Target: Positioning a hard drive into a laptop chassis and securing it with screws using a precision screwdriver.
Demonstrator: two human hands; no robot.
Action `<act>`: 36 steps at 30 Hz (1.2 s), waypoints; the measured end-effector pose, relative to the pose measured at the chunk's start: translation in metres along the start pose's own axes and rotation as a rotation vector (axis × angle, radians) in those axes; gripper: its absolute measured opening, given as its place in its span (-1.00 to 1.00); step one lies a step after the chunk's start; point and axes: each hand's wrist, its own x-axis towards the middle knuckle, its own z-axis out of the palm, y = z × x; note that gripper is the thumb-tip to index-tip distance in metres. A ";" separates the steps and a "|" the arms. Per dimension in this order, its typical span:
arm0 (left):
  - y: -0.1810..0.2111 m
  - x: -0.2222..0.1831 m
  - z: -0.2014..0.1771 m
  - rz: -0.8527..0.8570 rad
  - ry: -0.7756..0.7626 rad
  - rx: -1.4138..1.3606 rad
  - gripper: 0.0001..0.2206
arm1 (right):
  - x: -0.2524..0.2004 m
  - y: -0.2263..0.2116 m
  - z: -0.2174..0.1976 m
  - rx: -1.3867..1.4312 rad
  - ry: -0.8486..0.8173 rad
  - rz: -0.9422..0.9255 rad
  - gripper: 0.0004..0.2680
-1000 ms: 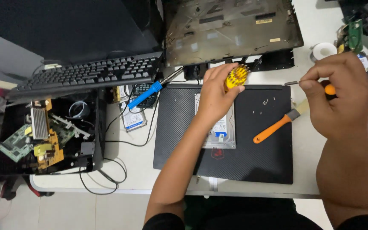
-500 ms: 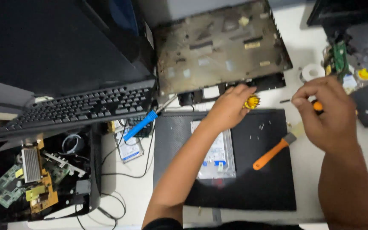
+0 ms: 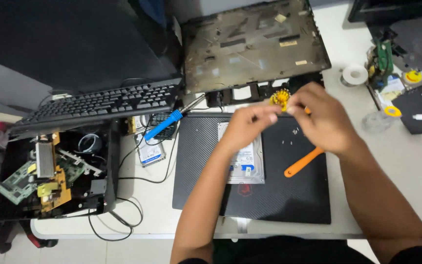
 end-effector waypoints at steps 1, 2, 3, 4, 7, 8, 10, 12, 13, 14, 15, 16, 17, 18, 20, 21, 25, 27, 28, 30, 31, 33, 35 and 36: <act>-0.007 0.000 0.004 0.006 0.012 0.005 -0.78 | 0.004 -0.002 0.006 0.003 0.001 -0.014 -0.96; -0.016 -0.005 0.013 -0.034 0.028 -0.086 -0.77 | 0.001 -0.006 0.011 0.013 -0.033 0.006 -0.97; -0.025 -0.011 0.022 -0.074 0.044 -0.178 -0.76 | -0.003 -0.010 0.017 0.024 -0.067 0.025 -0.97; -0.028 -0.017 0.022 -0.081 0.048 -0.184 -0.76 | -0.005 -0.015 0.021 0.025 -0.077 0.028 -0.97; -0.035 -0.028 0.017 -0.144 0.077 -0.335 -0.81 | -0.006 -0.028 0.032 0.081 -0.036 0.041 -0.98; -0.038 -0.032 0.015 -0.170 0.087 -0.429 -0.82 | -0.008 -0.032 0.035 0.189 0.004 0.183 -0.93; -0.048 -0.040 0.013 -0.195 0.089 -0.521 -0.83 | -0.012 -0.038 0.042 0.296 0.049 0.327 -0.87; -0.062 -0.050 0.013 -0.166 0.128 -0.677 -0.88 | -0.021 -0.042 0.051 0.633 0.258 0.312 -0.85; -0.067 -0.053 0.014 -0.172 0.119 -0.678 -0.88 | -0.024 -0.041 0.056 0.629 0.264 0.320 -0.85; -0.072 -0.056 0.015 -0.135 0.139 -0.709 -0.89 | -0.028 -0.040 0.062 0.660 0.294 0.284 -0.86; -0.076 -0.059 0.015 -0.098 0.160 -0.740 -0.90 | -0.030 -0.039 0.067 0.690 0.324 0.248 -0.83; -0.085 -0.062 0.017 -0.102 0.158 -0.735 -0.90 | -0.039 -0.036 0.071 0.694 0.328 0.251 -0.83; -0.093 -0.064 0.018 -0.083 0.204 -0.772 -0.89 | -0.047 -0.034 0.074 0.654 0.314 0.280 -0.83; -0.099 -0.058 0.017 -0.051 0.250 -0.808 -0.87 | -0.047 -0.028 0.077 0.611 0.303 0.298 -0.82; -0.102 -0.061 0.015 -0.040 0.257 -0.813 -0.86 | -0.052 -0.025 0.082 0.568 0.321 0.286 -0.78; -0.103 -0.061 0.015 -0.037 0.267 -0.822 -0.84 | -0.053 -0.022 0.084 0.524 0.333 0.283 -0.75; -0.085 -0.064 0.012 -0.035 0.228 -0.799 -0.86 | -0.056 -0.024 0.100 0.688 0.391 0.340 -0.65; -0.080 -0.066 0.013 -0.034 0.271 -0.778 -0.87 | -0.064 -0.010 0.116 0.937 0.506 0.532 -0.93; -0.078 -0.067 0.013 -0.034 0.277 -0.781 -0.87 | -0.066 -0.007 0.117 0.937 0.499 0.533 -0.93; -0.073 -0.065 0.012 -0.083 0.312 -0.737 -0.89 | -0.068 0.001 0.120 0.953 0.525 0.543 -0.72; -0.068 -0.068 0.011 -0.080 0.319 -0.741 -0.89 | -0.071 -0.001 0.122 0.953 0.518 0.540 -0.72; -0.060 -0.069 0.010 -0.140 0.296 -0.629 -0.89 | -0.074 0.001 0.125 1.059 0.518 0.627 -0.81; -0.058 -0.070 0.011 -0.155 0.304 -0.678 -0.90 | -0.074 0.002 0.126 1.076 0.514 0.630 -0.83; -0.057 -0.078 0.014 -0.197 0.296 -0.726 -0.90 | -0.083 -0.002 0.128 1.090 0.525 0.662 -0.84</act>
